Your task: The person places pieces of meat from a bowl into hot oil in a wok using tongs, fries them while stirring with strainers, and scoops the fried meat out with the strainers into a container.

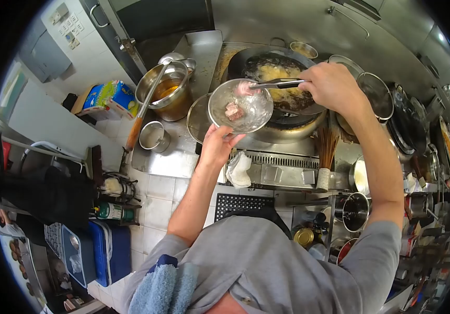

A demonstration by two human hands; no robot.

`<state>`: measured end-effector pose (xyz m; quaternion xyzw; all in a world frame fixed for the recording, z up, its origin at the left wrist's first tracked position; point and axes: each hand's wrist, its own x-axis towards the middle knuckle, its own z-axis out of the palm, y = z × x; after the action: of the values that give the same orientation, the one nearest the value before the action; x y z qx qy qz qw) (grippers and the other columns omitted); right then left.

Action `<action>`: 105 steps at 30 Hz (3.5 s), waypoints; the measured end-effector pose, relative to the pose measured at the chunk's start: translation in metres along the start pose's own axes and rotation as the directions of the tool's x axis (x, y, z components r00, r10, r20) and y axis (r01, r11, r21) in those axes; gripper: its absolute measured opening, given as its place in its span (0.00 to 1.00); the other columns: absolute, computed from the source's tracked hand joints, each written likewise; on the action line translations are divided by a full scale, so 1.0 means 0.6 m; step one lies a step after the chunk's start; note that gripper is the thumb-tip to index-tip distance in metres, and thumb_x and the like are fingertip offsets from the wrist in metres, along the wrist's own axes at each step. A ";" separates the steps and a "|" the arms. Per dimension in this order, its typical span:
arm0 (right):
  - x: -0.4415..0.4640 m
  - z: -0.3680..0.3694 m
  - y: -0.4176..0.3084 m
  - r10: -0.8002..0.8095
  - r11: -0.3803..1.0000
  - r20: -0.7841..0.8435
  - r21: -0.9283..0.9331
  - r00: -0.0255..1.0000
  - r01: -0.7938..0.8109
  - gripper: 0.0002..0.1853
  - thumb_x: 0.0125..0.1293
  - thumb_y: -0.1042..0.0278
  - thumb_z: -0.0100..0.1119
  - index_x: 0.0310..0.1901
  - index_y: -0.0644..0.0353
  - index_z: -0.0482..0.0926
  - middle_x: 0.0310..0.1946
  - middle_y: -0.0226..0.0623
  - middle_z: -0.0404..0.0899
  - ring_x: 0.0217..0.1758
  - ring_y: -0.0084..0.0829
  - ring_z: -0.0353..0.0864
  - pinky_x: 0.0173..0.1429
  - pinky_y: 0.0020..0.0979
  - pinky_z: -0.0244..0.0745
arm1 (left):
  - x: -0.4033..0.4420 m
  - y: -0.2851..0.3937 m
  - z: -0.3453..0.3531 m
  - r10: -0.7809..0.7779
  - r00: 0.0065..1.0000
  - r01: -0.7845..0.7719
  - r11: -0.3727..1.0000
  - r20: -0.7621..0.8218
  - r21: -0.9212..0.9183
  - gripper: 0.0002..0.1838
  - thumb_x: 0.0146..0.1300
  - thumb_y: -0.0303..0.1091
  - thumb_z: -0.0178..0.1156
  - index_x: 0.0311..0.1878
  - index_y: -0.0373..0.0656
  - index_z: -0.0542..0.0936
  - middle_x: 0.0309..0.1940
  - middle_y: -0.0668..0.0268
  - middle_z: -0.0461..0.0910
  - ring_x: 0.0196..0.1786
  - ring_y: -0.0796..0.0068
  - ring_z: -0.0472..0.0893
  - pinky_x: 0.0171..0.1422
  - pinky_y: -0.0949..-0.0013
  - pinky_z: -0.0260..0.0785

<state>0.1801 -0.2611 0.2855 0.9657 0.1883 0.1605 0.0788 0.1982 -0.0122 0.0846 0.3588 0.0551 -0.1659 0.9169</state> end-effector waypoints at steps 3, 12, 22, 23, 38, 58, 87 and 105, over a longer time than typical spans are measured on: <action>0.007 -0.005 0.016 0.067 0.998 0.025 -0.012 0.997 -0.067 0.10 0.58 0.60 0.59 0.37 0.54 0.84 0.28 0.43 0.81 0.35 0.47 0.80 0.41 0.44 0.74 | -0.011 -0.001 -0.012 -0.007 1.000 0.007 1.000 -0.018 0.008 0.19 0.57 0.17 0.48 0.53 0.38 0.71 0.43 0.62 0.75 0.44 0.68 0.78 0.55 0.54 0.77; 0.104 0.097 0.009 0.295 0.949 0.314 -0.209 0.902 -0.237 0.12 0.57 0.62 0.59 0.38 0.58 0.84 0.39 0.43 0.83 0.44 0.41 0.83 0.48 0.40 0.77 | -0.052 0.013 -0.112 0.032 0.994 -0.031 0.999 -0.106 0.006 0.13 0.57 0.18 0.48 0.46 0.40 0.71 0.45 0.61 0.76 0.46 0.69 0.79 0.52 0.55 0.79; 0.194 0.175 0.029 0.444 0.893 0.270 -0.052 0.854 -0.448 0.17 0.62 0.57 0.54 0.41 0.61 0.82 0.41 0.49 0.82 0.48 0.42 0.82 0.54 0.41 0.75 | -0.107 0.045 -0.121 0.095 0.995 -0.089 0.982 -0.033 0.168 0.17 0.57 0.19 0.46 0.51 0.37 0.71 0.49 0.57 0.77 0.50 0.66 0.80 0.55 0.56 0.77; 0.173 0.129 0.026 0.394 0.918 0.131 -0.004 0.910 -0.397 0.18 0.62 0.52 0.55 0.40 0.61 0.82 0.38 0.50 0.82 0.45 0.46 0.82 0.51 0.41 0.76 | -0.108 0.044 -0.122 0.106 0.994 -0.099 0.977 -0.029 0.189 0.17 0.57 0.19 0.46 0.52 0.37 0.70 0.49 0.57 0.77 0.50 0.66 0.80 0.55 0.56 0.77; -0.027 0.004 0.047 -0.028 0.975 -0.007 0.219 1.000 0.028 0.10 0.59 0.60 0.60 0.38 0.54 0.84 0.27 0.44 0.81 0.35 0.47 0.80 0.40 0.43 0.73 | -0.043 -0.030 0.034 0.148 0.989 -0.150 0.978 0.022 0.145 0.06 0.57 0.19 0.52 0.37 0.39 0.71 0.41 0.61 0.76 0.44 0.68 0.79 0.47 0.58 0.80; 0.165 0.324 0.248 0.626 0.771 0.183 0.002 0.758 -0.637 0.15 0.58 0.63 0.52 0.40 0.61 0.83 0.44 0.52 0.81 0.48 0.47 0.81 0.54 0.42 0.76 | -0.066 -0.014 0.028 0.149 0.989 -0.145 0.967 -0.004 0.208 0.16 0.57 0.18 0.49 0.49 0.38 0.73 0.45 0.59 0.79 0.46 0.66 0.82 0.42 0.63 0.82; -0.141 0.242 -0.072 0.047 -0.298 0.611 0.764 0.790 -0.572 0.27 0.71 0.42 0.43 0.48 0.62 0.78 0.18 0.27 0.67 0.12 0.14 0.56 0.12 0.18 0.46 | -0.256 0.098 -0.046 0.417 0.905 -0.388 0.891 -0.086 0.236 0.13 0.55 0.23 0.54 0.46 0.39 0.74 0.41 0.62 0.79 0.40 0.65 0.82 0.41 0.56 0.80; 0.216 0.497 -0.669 -0.265 -0.953 0.600 -0.043 0.755 -0.301 0.26 0.73 0.49 0.40 0.58 0.65 0.62 0.47 0.63 0.74 0.44 0.60 0.79 0.46 0.51 0.80 | -0.453 0.326 -0.276 0.784 0.558 -0.738 0.618 -0.270 0.270 0.24 0.56 0.21 0.51 0.59 0.37 0.67 0.54 0.57 0.73 0.55 0.64 0.76 0.57 0.58 0.74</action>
<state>0.2593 0.1298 -0.0427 0.1845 -0.1612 -0.2928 -0.9242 0.0130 0.3064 0.1477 0.4278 0.0521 0.3129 0.8464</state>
